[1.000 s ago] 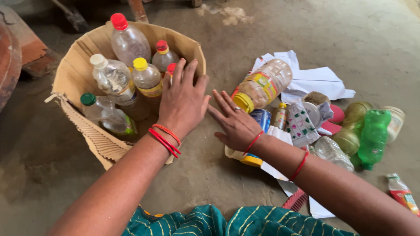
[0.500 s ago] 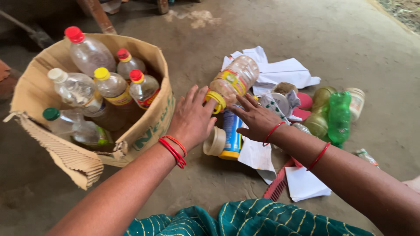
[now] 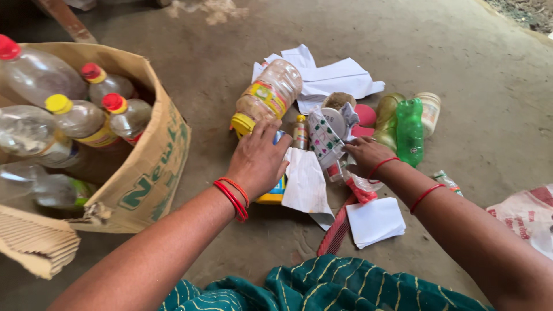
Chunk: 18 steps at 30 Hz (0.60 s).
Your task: The person sits on the floor and sorts empty plastic bottles from a mixed pile into a cardboard box. They pick up bottles one by one, place them into the box, and occasionally adjust the arrangement inside.
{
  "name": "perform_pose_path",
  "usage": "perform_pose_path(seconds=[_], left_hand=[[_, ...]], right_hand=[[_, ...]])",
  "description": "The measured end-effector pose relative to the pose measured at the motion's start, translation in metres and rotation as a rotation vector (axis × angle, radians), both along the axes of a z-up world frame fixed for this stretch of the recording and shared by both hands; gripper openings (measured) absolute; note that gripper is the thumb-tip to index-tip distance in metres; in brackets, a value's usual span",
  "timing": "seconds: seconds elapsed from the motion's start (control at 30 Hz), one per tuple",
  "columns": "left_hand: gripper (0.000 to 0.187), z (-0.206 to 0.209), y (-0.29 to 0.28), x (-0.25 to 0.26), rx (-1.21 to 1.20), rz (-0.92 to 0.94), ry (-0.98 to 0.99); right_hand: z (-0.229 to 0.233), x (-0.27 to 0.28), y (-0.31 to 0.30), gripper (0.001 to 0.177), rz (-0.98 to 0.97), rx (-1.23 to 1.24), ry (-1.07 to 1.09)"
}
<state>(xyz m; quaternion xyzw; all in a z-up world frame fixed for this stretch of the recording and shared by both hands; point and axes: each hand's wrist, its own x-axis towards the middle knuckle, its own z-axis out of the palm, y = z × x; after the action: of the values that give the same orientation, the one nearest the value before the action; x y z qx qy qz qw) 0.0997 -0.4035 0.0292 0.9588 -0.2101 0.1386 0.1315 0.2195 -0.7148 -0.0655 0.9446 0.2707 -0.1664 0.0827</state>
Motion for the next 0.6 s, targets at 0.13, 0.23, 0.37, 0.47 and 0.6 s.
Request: perform_pose_path(seconds=[0.13,0.23,0.37,0.47,0.6], left_hand=[[0.059,-0.012,-0.013,0.010,-0.007,-0.054,0.018],[0.060,-0.022,-0.021,0.019,0.022,-0.044,0.036],[0.060,-0.033,-0.029,0.030,0.017,-0.067,0.058],[0.052,-0.042,-0.034,0.037,0.015,-0.077,0.102],[0.049,-0.053,-0.036,0.044,0.012,-0.083,0.120]], right_hand=[[-0.021,0.012,-0.040,0.060,-0.068,-0.028,0.020],[-0.024,0.018,-0.054,0.061,-0.157,-0.001,0.043],[-0.024,0.032,-0.068,0.053,-0.329,0.100,0.023],[-0.040,0.047,-0.089,0.052,-0.382,0.135,-0.060],[-0.075,0.058,-0.114,0.051,-0.508,0.147,-0.045]])
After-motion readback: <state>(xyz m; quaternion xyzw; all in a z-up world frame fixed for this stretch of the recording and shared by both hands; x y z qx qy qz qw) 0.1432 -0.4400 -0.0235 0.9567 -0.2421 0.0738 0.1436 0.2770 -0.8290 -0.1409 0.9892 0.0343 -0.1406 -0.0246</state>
